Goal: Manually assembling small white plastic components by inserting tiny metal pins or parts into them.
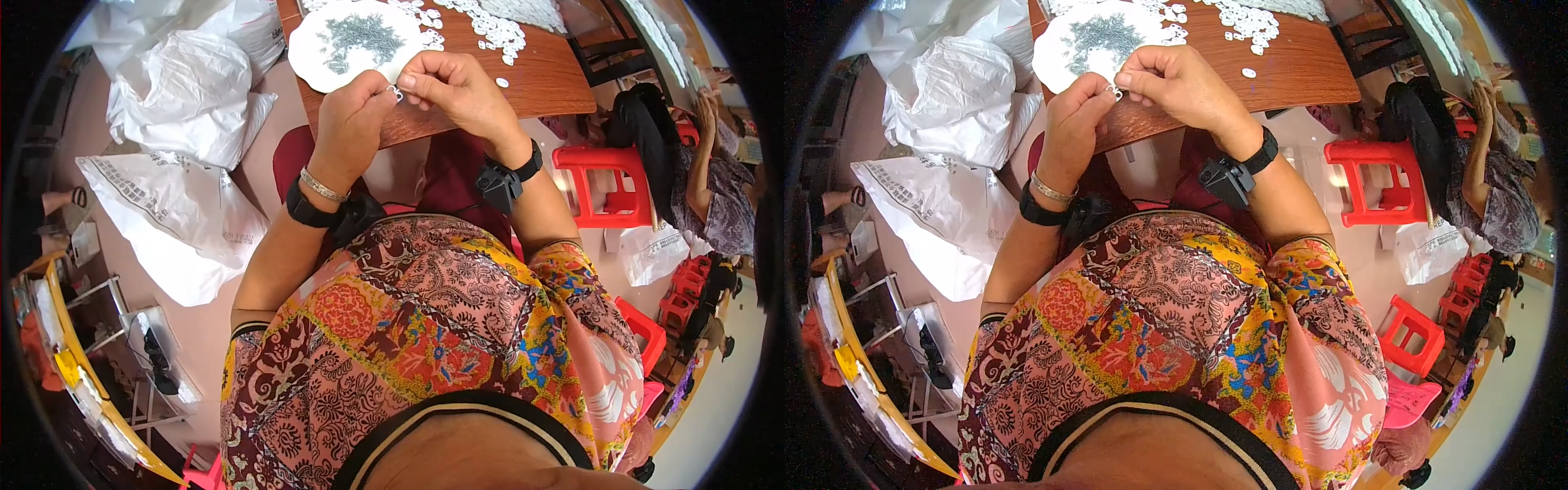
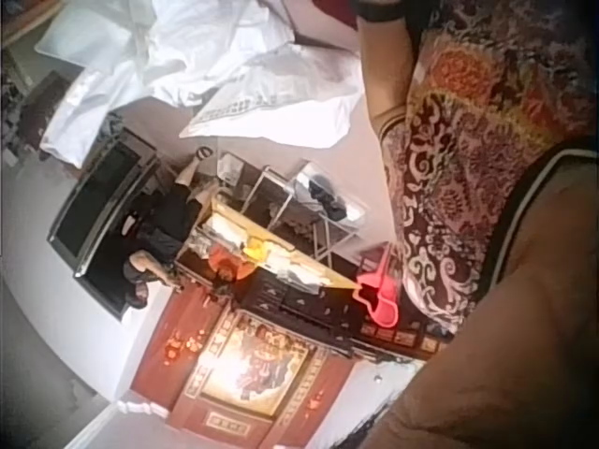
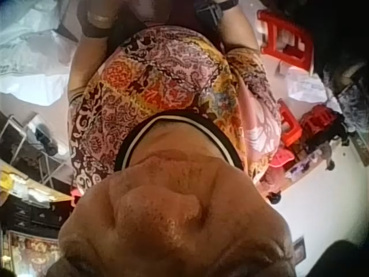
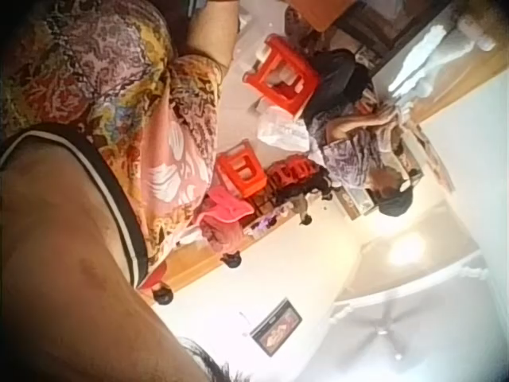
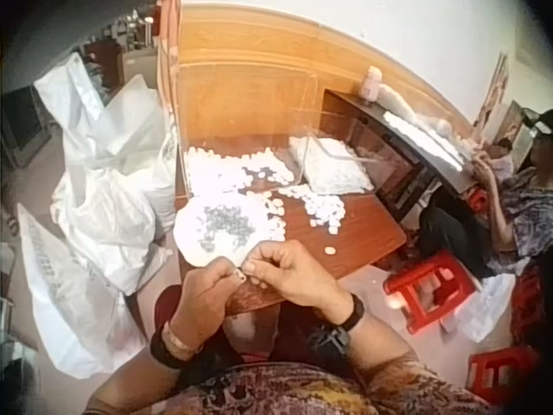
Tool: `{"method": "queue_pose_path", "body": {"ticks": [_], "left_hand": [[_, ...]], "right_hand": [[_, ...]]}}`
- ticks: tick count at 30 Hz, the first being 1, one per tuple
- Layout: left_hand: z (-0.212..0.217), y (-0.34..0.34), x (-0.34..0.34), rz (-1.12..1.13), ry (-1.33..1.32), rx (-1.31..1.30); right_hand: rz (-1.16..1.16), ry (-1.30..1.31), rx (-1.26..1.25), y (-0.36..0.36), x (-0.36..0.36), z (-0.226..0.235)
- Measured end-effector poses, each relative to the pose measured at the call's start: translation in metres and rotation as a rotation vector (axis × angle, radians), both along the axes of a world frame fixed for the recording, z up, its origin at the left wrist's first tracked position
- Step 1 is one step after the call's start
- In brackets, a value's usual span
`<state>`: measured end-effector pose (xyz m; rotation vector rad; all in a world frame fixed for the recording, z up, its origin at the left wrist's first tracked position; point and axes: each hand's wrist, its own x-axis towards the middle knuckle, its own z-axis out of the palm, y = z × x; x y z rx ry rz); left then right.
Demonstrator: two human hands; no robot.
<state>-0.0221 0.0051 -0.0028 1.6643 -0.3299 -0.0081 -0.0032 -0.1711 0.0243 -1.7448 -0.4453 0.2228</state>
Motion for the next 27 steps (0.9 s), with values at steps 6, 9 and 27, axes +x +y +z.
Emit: {"method": "queue_pose_path", "body": {"ticks": [6, 9, 27], "left_hand": [[-0.002, -0.001, -0.001, 0.015, 0.012, 0.012], [0.003, -0.004, -0.002, 0.015, -0.11, 0.091], [-0.009, 0.003, 0.008, -0.029, 0.285, -0.337]], "right_hand": [[-0.082, -0.053, -0.155, 0.003, -0.004, 0.0], [-0.094, -0.169, -0.184, 0.003, -0.006, -0.001], [-0.568, -0.458, -0.65, -0.108, 0.011, -0.019]]}}
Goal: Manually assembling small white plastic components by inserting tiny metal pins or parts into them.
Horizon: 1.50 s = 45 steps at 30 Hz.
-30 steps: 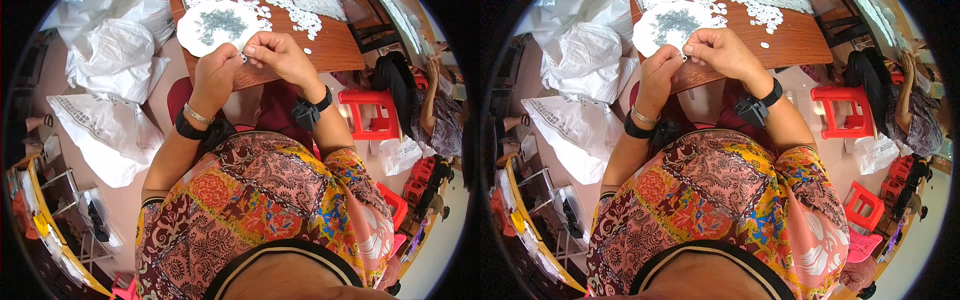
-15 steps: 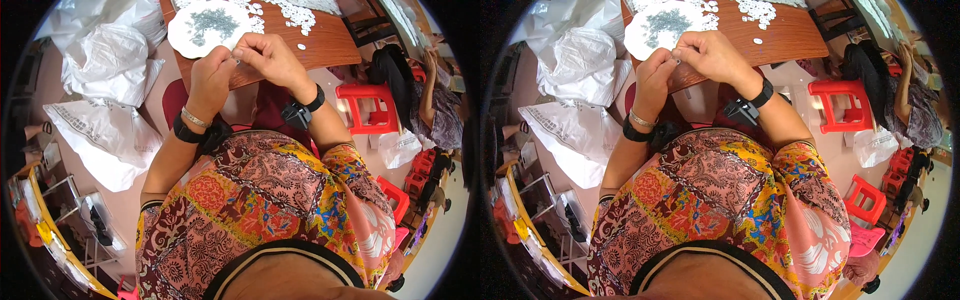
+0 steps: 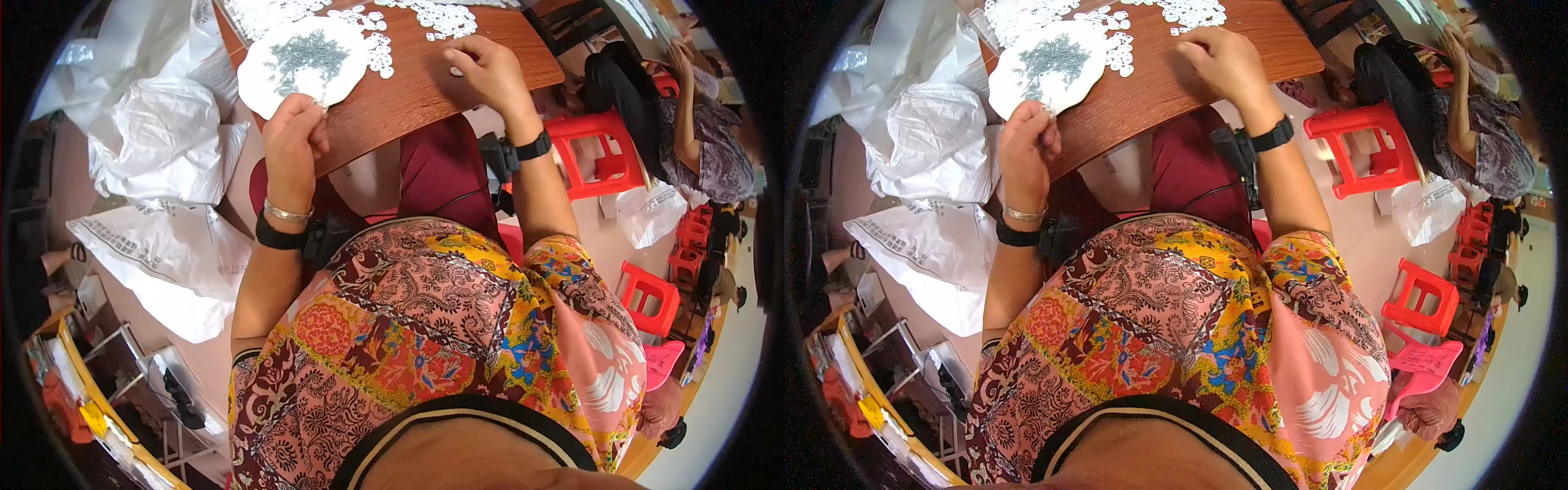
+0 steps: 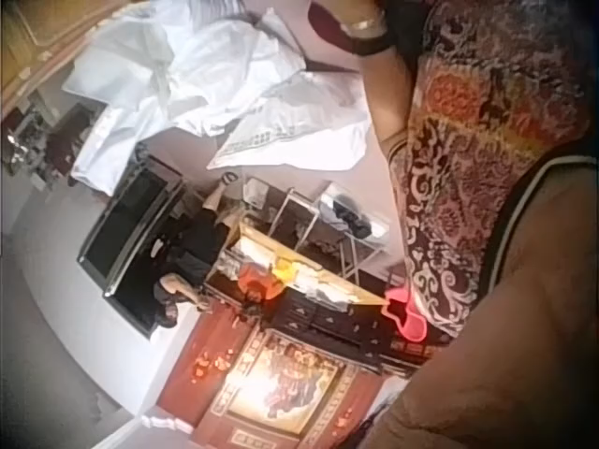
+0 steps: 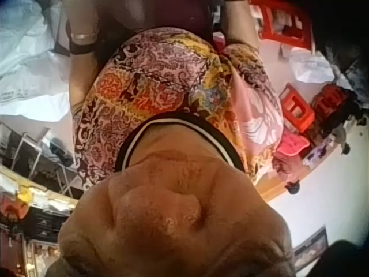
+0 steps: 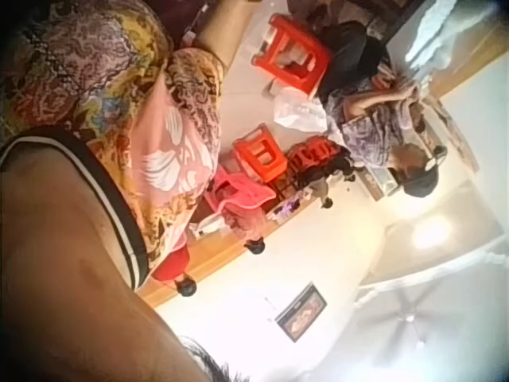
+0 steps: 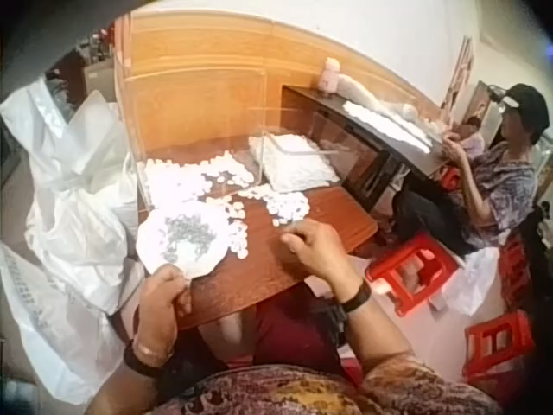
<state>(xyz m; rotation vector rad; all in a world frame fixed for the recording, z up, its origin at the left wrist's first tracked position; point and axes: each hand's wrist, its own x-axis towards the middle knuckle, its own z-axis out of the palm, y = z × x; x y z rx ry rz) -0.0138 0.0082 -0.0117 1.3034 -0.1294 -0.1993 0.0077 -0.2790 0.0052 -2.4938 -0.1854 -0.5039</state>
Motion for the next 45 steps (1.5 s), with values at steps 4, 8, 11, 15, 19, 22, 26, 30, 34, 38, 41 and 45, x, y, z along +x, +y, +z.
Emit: {"method": "queue_pose_path", "body": {"ticks": [4, 8, 11, 15, 19, 22, 26, 30, 34, 38, 41, 45], "left_hand": [[-0.003, -0.001, 0.002, -0.025, 0.012, -0.06], [-0.002, -0.007, -0.004, -0.037, 0.033, -0.013], [-0.006, -0.008, -0.004, -0.053, 0.049, -0.016], [-0.006, -0.008, -0.004, -0.059, 0.031, -0.009], [-0.005, -0.013, -0.008, -0.049, 0.074, -0.065], [-0.005, -0.013, -0.009, -0.064, 0.1, -0.063], [0.0, -0.011, -0.01, -0.105, 0.084, 0.011], [0.002, -0.011, -0.01, -0.115, 0.008, 0.026], [-0.002, -0.01, -0.006, -0.089, -0.015, -0.105], [-0.003, -0.004, -0.002, -0.063, -0.048, -0.2], [0.0, -0.006, -0.002, -0.056, -0.062, -0.254], [0.003, -0.007, -0.003, -0.059, -0.022, -0.272]], "right_hand": [[-0.059, 0.17, -0.054, -0.034, -0.001, -0.019], [0.013, 0.155, -0.113, -0.032, 0.004, -0.03], [-0.01, 0.197, -0.191, -0.024, 0.007, -0.024], [-0.014, 0.186, -0.108, -0.026, 0.008, -0.028], [0.033, 0.151, -0.112, -0.021, 0.01, -0.031], [0.032, 0.307, 0.091, -0.006, 0.012, -0.024], [0.299, 0.423, 0.948, 0.03, 0.011, -0.014], [0.329, 0.413, 1.139, 0.084, -0.002, -0.003], [0.383, 0.452, 1.073, 0.112, -0.013, -0.004], [0.416, 0.474, 1.017, 0.113, -0.017, -0.001], [0.425, 0.453, 0.953, 0.109, -0.015, 0.001], [0.434, 0.476, 1.021, 0.105, -0.014, 0.004]]}}
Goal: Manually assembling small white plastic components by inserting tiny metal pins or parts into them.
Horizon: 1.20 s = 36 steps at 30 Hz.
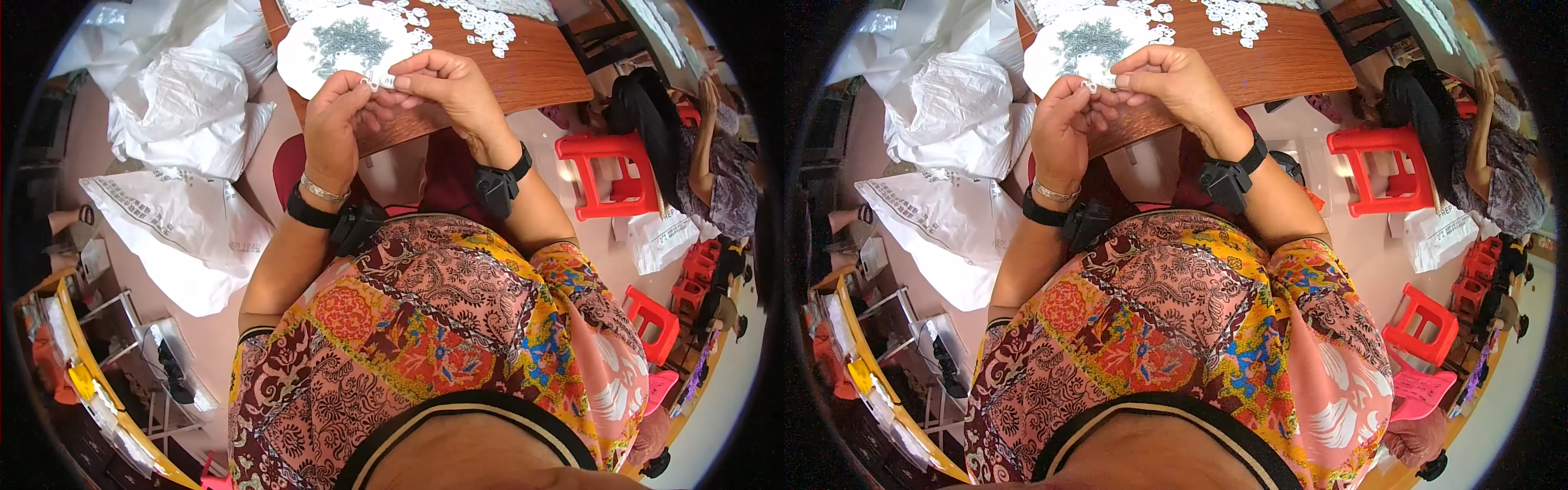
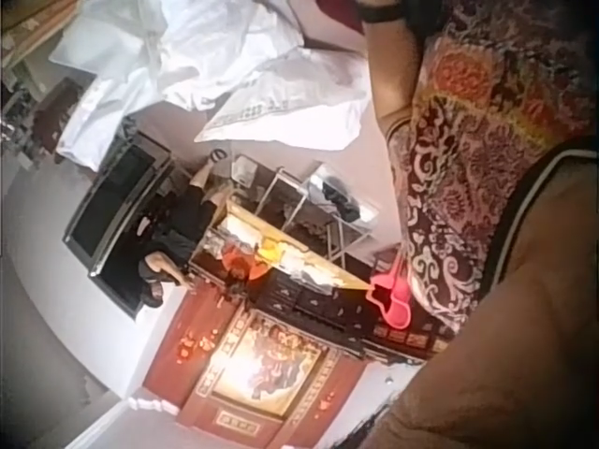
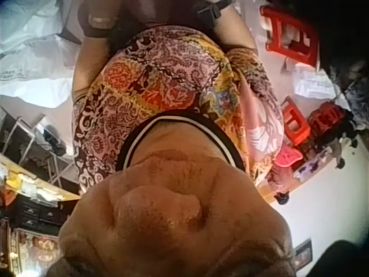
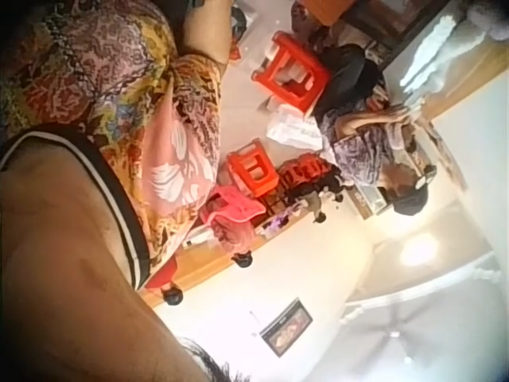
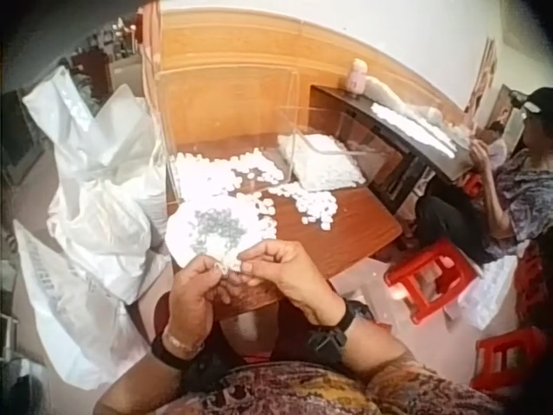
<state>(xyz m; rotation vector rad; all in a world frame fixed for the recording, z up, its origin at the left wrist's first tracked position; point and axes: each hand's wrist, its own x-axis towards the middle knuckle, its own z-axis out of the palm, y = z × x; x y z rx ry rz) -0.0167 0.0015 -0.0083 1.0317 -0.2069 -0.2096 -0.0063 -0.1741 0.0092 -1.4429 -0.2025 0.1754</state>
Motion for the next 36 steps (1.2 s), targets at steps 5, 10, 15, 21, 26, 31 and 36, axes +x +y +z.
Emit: {"method": "queue_pose_path", "body": {"ticks": [5, 10, 15, 21, 26, 31, 36], "left_hand": [[-0.0017, 0.0015, 0.0, -0.007, -0.002, 0.074], [-0.0023, -0.003, -0.004, 0.052, 0.021, 0.302], [-0.0024, -0.0049, -0.006, 0.077, -0.016, 0.346], [-0.0034, -0.0062, -0.0064, 0.104, -0.039, 0.371], [-0.0036, -0.0073, -0.0069, 0.094, -0.035, 0.371], [-0.0044, -0.0068, -0.0065, 0.116, -0.066, 0.434], [-0.0071, -0.0079, -0.0058, 0.125, -0.08, 0.444]], "right_hand": [[-0.039, 0.011, 0.033, 0.0003, -0.0025, 0.0042], [-0.09, -0.021, 0.057, 0.0013, -0.0032, 0.0073], [-0.079, -0.043, 0.033, 0.0028, -0.0042, 0.0061], [-0.077, -0.057, 0.001, 0.0043, -0.0056, 0.0068], [-0.092, -0.062, 0.011, 0.0036, -0.0066, 0.0058], [-0.091, -0.072, -0.025, 0.0047, -0.0083, 0.0063], [-0.092, -0.096, -0.041, 0.0041, -0.007, 0.0027]]}}
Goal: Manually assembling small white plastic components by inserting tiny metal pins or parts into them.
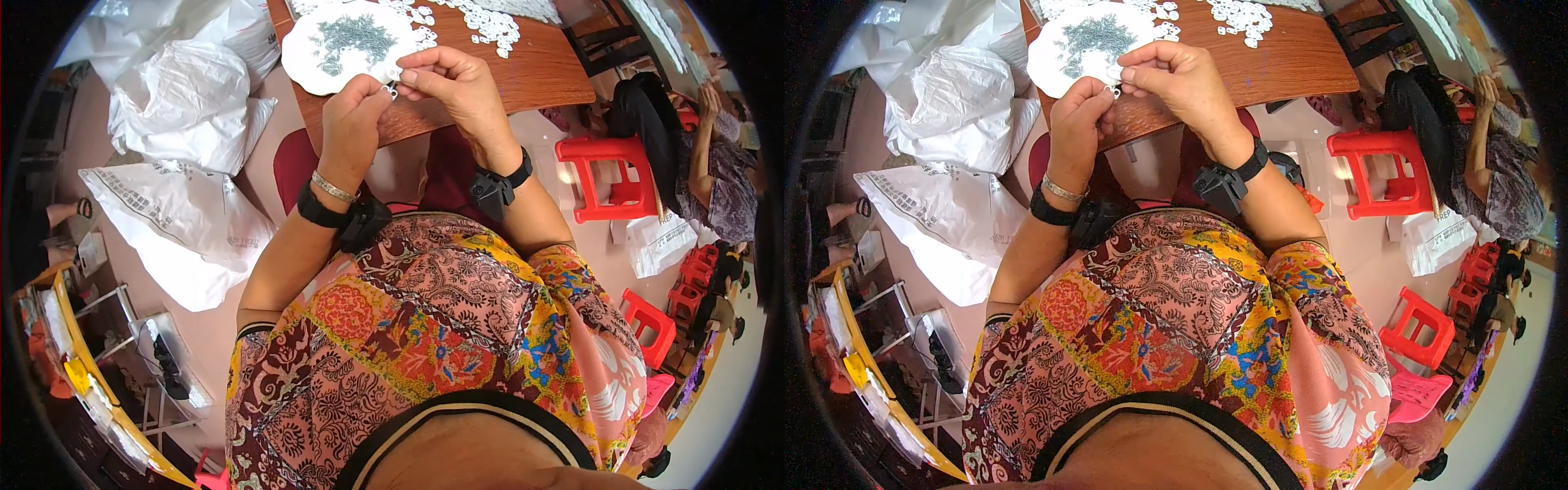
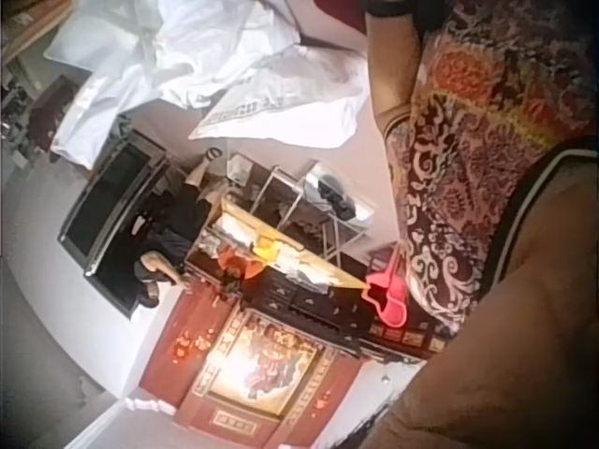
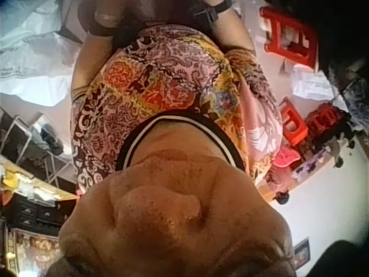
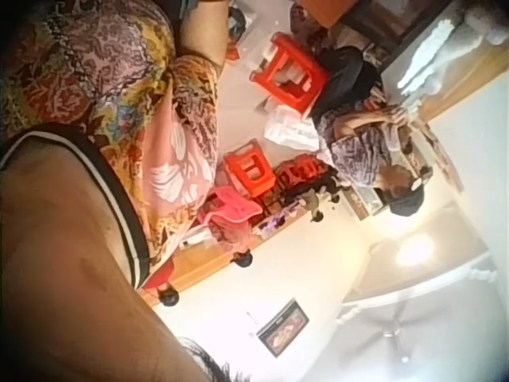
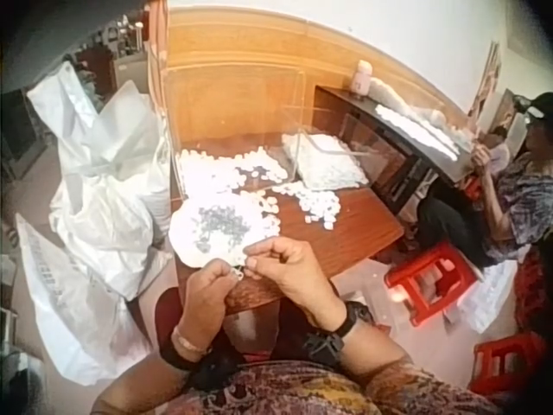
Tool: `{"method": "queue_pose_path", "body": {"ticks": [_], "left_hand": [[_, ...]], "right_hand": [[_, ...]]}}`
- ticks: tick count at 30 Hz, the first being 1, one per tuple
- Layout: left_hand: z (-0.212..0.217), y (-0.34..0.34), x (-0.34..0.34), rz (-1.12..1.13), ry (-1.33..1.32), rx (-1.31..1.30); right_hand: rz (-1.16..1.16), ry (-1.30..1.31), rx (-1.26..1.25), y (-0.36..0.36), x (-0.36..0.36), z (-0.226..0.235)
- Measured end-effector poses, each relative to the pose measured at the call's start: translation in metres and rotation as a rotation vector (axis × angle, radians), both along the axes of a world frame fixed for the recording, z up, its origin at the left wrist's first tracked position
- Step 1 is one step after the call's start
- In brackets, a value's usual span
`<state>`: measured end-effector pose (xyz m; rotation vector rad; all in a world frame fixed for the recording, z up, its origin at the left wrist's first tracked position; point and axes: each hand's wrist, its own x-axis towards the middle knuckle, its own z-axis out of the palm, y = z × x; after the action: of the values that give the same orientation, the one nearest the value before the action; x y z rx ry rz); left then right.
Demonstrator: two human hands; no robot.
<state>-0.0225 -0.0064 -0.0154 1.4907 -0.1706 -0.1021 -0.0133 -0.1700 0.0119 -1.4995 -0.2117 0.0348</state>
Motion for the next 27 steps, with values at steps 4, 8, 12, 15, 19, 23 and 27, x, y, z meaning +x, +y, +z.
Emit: {"method": "queue_pose_path", "body": {"ticks": [4, 8, 12, 15, 19, 23, 27], "left_hand": [[-0.002, 0.0008, 0.0007, 0.004, -0.013, 0.009], [-0.0006, 0.0007, 0.0003, -0.001, 0.002, -0.009], [0.0022, 0.0005, -0.0009, -0.009, 0.039, -0.033], [-0.0001, 0.0006, 0.0, -0.01, 0.023, -0.014], [0.0019, 0.0002, -0.0007, -0.002, 0.024, -0.01], [-0.002, -0.0003, 0.0002, 0.016, 0.022, -0.015], [-0.0038, 0.0003, 0.0007, 0.008, 0.014, -0.015]], "right_hand": [[-0.008, -0.011, 0.003, 0.0011, -0.0009, 0.0001], [-0.007, -0.008, 0.005, 0.0009, -0.0008, -0.0003], [-0.008, -0.014, -0.01, 0.0008, -0.0011, -0.0002], [-0.013, -0.006, -0.011, 0.0018, -0.0016, -0.0002], [-0.013, -0.012, -0.026, 0.0027, -0.0019, 0.001], [-0.016, -0.022, -0.038, 0.0024, -0.0018, -0.0006], [-0.019, -0.029, -0.049, 0.0021, -0.0007, -0.0029]]}}
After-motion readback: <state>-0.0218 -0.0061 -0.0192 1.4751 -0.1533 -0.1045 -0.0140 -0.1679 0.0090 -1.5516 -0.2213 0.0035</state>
